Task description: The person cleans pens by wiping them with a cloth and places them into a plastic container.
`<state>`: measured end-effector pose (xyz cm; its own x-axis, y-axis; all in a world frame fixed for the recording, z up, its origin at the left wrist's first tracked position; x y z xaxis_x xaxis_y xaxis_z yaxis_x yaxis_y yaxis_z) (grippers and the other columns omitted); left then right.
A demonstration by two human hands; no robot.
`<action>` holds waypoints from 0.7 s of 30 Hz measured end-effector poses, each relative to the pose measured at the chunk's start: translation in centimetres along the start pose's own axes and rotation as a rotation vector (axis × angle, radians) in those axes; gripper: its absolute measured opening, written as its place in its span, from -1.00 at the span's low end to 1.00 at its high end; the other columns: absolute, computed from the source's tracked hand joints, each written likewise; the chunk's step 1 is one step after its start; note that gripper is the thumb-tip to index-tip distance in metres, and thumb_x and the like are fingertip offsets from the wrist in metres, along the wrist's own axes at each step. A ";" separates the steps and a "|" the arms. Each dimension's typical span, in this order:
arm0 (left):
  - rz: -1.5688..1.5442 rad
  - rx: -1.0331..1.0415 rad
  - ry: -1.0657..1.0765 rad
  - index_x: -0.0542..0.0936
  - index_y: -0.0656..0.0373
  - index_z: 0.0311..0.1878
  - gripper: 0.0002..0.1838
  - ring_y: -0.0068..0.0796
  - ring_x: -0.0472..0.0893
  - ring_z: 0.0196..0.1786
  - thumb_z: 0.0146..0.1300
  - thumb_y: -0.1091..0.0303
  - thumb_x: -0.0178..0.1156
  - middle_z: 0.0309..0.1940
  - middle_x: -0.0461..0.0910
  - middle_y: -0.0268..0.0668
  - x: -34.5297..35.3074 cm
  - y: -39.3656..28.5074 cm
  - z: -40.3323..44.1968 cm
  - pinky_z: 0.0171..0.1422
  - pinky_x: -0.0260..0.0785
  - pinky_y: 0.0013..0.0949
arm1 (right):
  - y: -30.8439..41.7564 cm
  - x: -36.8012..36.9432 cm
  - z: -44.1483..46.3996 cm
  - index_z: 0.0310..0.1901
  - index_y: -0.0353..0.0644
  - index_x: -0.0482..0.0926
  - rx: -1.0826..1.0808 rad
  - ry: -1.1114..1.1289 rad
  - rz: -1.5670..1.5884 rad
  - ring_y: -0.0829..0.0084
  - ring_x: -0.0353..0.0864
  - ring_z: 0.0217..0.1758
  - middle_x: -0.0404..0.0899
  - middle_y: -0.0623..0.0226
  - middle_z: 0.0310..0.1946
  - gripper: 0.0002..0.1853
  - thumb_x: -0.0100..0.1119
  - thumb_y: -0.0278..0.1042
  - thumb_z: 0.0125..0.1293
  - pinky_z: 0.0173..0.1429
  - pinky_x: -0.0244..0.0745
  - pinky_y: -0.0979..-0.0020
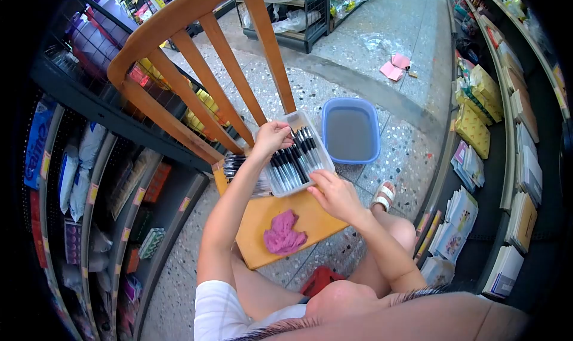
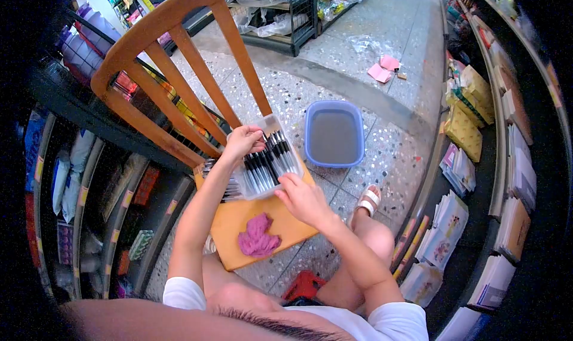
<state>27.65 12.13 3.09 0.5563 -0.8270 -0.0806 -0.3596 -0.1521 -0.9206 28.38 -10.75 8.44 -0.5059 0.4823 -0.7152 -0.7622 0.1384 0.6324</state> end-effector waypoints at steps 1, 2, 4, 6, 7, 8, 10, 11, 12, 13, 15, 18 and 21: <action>0.022 0.008 -0.013 0.46 0.31 -0.08 -0.79 -0.52 0.62 -0.41 0.30 0.39 0.08 -0.36 0.57 -0.22 0.1 0.3 0.2 -0.33 0.56 -0.53 | 0.1 0.0 0.0 -0.06 -0.22 0.48 0.000 0.006 0.006 0.12 0.59 -0.21 0.51 0.19 -0.09 -0.70 0.15 -0.28 0.20 -0.21 0.53 0.24; 0.040 -0.002 -0.013 0.46 0.31 -0.08 -0.79 -0.53 0.61 -0.42 0.30 0.38 0.08 -0.36 0.57 -0.23 0.1 0.6 0.3 -0.34 0.55 -0.53 | 0.2 -0.2 0.0 -0.06 -0.21 0.48 0.000 0.010 0.011 0.11 0.59 -0.21 0.51 0.19 -0.09 -0.70 0.15 -0.28 0.21 -0.21 0.53 0.24; 0.074 -0.019 -0.011 0.46 0.30 -0.09 -0.79 -0.54 0.61 -0.43 0.30 0.38 0.09 -0.37 0.57 -0.25 0.3 0.9 0.4 -0.35 0.55 -0.55 | 0.2 -0.3 0.0 -0.05 -0.21 0.48 -0.003 0.010 0.012 0.11 0.58 -0.20 0.51 0.19 -0.09 -0.69 0.14 -0.27 0.21 -0.21 0.53 0.23; 0.070 -0.024 -0.008 0.47 0.30 -0.09 -0.79 -0.55 0.61 -0.44 0.29 0.38 0.10 -0.37 0.58 -0.26 0.6 1.2 0.6 -0.37 0.54 -0.56 | 0.2 -0.4 -0.1 -0.05 -0.21 0.47 -0.011 0.000 0.003 0.10 0.58 -0.20 0.51 0.19 -0.09 -0.69 0.13 -0.27 0.22 -0.21 0.52 0.23; 0.070 -0.026 -0.006 0.47 0.30 -0.10 -0.79 -0.55 0.62 -0.44 0.28 0.38 0.11 -0.38 0.58 -0.26 0.7 1.3 0.7 -0.39 0.53 -0.57 | 0.2 -0.4 -0.2 -0.05 -0.21 0.47 -0.015 -0.003 0.001 0.10 0.58 -0.20 0.50 0.19 -0.09 -0.70 0.13 -0.27 0.22 -0.21 0.52 0.23; 0.067 -0.034 -0.012 0.47 0.30 -0.10 -0.79 -0.55 0.62 -0.44 0.28 0.38 0.11 -0.37 0.58 -0.26 0.9 1.5 0.8 -0.39 0.53 -0.58 | 0.1 -0.3 -0.2 -0.05 -0.21 0.47 -0.020 -0.007 0.000 0.10 0.58 -0.20 0.50 0.19 -0.09 -0.70 0.13 -0.27 0.22 -0.21 0.52 0.23; 0.060 -0.046 -0.025 0.48 0.31 -0.09 -0.79 -0.55 0.62 -0.45 0.27 0.39 0.12 -0.37 0.58 -0.26 1.0 1.5 0.8 -0.41 0.52 -0.59 | 0.0 -0.2 -0.2 -0.07 -0.21 0.47 -0.029 -0.015 0.002 0.10 0.58 -0.22 0.50 0.20 -0.10 -0.71 0.13 -0.27 0.22 -0.22 0.52 0.22; 0.059 -0.045 -0.025 0.48 0.31 -0.09 -0.78 -0.54 0.63 -0.45 0.27 0.39 0.12 -0.37 0.58 -0.26 1.1 1.5 0.8 -0.42 0.52 -0.59 | 0.0 -0.2 -0.2 -0.09 -0.21 0.47 -0.032 -0.019 0.007 0.10 0.58 -0.23 0.50 0.20 -0.11 -0.72 0.12 -0.27 0.21 -0.23 0.52 0.21; 0.058 -0.044 -0.025 0.48 0.31 -0.08 -0.78 -0.54 0.63 -0.45 0.27 0.39 0.12 -0.37 0.58 -0.26 1.2 1.6 0.8 -0.43 0.52 -0.59 | 0.0 -0.2 -0.2 -0.11 -0.20 0.47 -0.035 -0.023 0.011 0.11 0.58 -0.24 0.50 0.21 -0.11 -0.73 0.12 -0.26 0.21 -0.24 0.52 0.20; 0.057 -0.043 -0.025 0.48 0.31 -0.07 -0.77 -0.54 0.63 -0.45 0.27 0.39 0.12 -0.37 0.58 -0.26 1.2 1.7 0.8 -0.43 0.52 -0.59 | 0.1 -0.1 -0.2 -0.11 -0.21 0.47 -0.032 -0.017 0.011 0.11 0.58 -0.25 0.50 0.21 -0.12 -0.73 0.12 -0.26 0.21 -0.24 0.52 0.20; 0.095 -0.036 -0.043 0.48 0.32 -0.06 -0.77 -0.53 0.63 -0.45 0.27 0.40 0.12 -0.36 0.59 -0.26 1.2 1.8 0.9 -0.43 0.52 -0.58 | 0.2 -0.2 -0.2 -0.11 -0.21 0.47 -0.025 -0.007 0.009 0.11 0.58 -0.25 0.50 0.21 -0.13 -0.73 0.11 -0.26 0.22 -0.24 0.52 0.20; 0.106 -0.031 -0.051 0.48 0.32 -0.06 -0.78 -0.53 0.63 -0.46 0.27 0.43 0.11 -0.36 0.59 -0.25 1.1 2.0 1.0 -0.43 0.52 -0.58 | 0.1 -0.2 -0.2 -0.11 -0.21 0.46 -0.033 -0.006 0.000 0.11 0.58 -0.26 0.49 0.22 -0.14 -0.73 0.11 -0.26 0.22 -0.25 0.52 0.20; 0.107 -0.034 -0.044 0.48 0.33 -0.05 -0.78 -0.52 0.63 -0.45 0.27 0.44 0.09 -0.37 0.58 -0.26 1.0 2.0 0.8 -0.42 0.52 -0.57 | 0.2 -0.3 -0.2 -0.11 -0.22 0.47 -0.033 0.006 -0.001 0.12 0.58 -0.26 0.49 0.22 -0.15 -0.73 0.10 -0.25 0.23 -0.26 0.52 0.21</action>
<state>28.10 11.42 0.90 0.5451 -0.8154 -0.1951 -0.4433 -0.0827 -0.8926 28.25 -11.03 8.70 -0.5079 0.4767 -0.7175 -0.7752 0.1104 0.6221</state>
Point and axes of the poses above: each hand's wrist, its own z-axis towards the middle knuckle, its own x-axis out of the palm, y = z × x, the point moved 5 cm from there along z, towards the middle knuckle
